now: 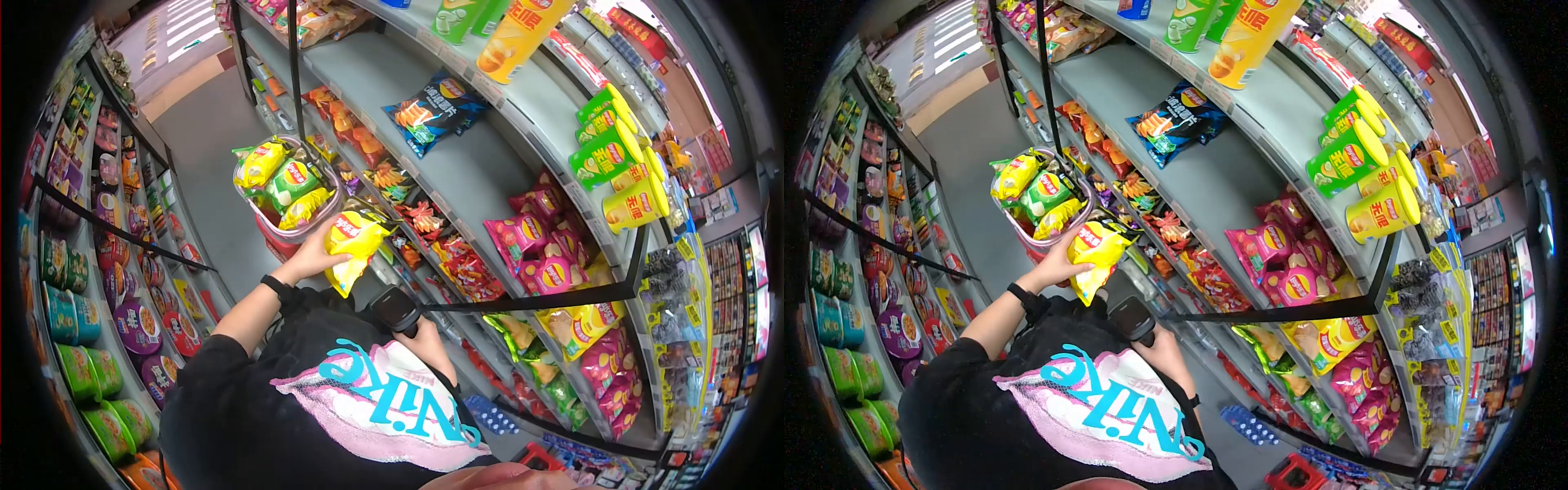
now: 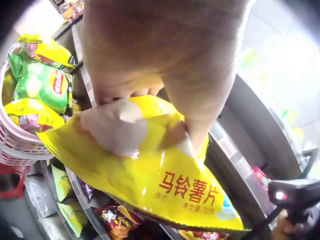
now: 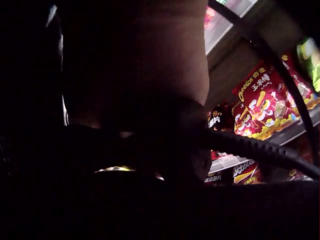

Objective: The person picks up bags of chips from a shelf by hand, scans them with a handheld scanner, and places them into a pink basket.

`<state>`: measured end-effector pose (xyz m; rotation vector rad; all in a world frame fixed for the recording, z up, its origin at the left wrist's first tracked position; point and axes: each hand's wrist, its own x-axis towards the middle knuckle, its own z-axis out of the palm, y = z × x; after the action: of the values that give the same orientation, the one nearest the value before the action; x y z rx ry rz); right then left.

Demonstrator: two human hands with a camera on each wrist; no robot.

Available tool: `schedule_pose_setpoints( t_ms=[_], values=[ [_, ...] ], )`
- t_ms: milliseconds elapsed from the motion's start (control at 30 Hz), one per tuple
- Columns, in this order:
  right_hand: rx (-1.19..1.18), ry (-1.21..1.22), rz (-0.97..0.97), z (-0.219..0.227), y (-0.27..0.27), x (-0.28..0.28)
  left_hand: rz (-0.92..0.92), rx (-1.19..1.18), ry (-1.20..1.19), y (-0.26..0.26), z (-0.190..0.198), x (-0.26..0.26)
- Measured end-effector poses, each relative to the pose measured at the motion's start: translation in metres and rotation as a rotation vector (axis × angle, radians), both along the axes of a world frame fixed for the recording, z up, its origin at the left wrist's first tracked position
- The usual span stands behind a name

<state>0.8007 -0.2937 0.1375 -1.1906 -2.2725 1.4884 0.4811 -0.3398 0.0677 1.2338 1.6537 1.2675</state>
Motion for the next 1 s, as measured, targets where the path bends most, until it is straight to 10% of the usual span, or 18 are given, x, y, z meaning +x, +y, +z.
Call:
schedule_pose_setpoints(
  t_ms=[533,1000],
  values=[
    [0.085,-0.062,-0.174,-0.014,0.01,-0.017,0.353,0.364,0.073,0.07,0.103,-0.12],
    [0.117,-0.174,-0.326,-0.04,0.033,-0.073,-0.009,0.222,0.665,0.263,0.171,-0.292]
  ],
)
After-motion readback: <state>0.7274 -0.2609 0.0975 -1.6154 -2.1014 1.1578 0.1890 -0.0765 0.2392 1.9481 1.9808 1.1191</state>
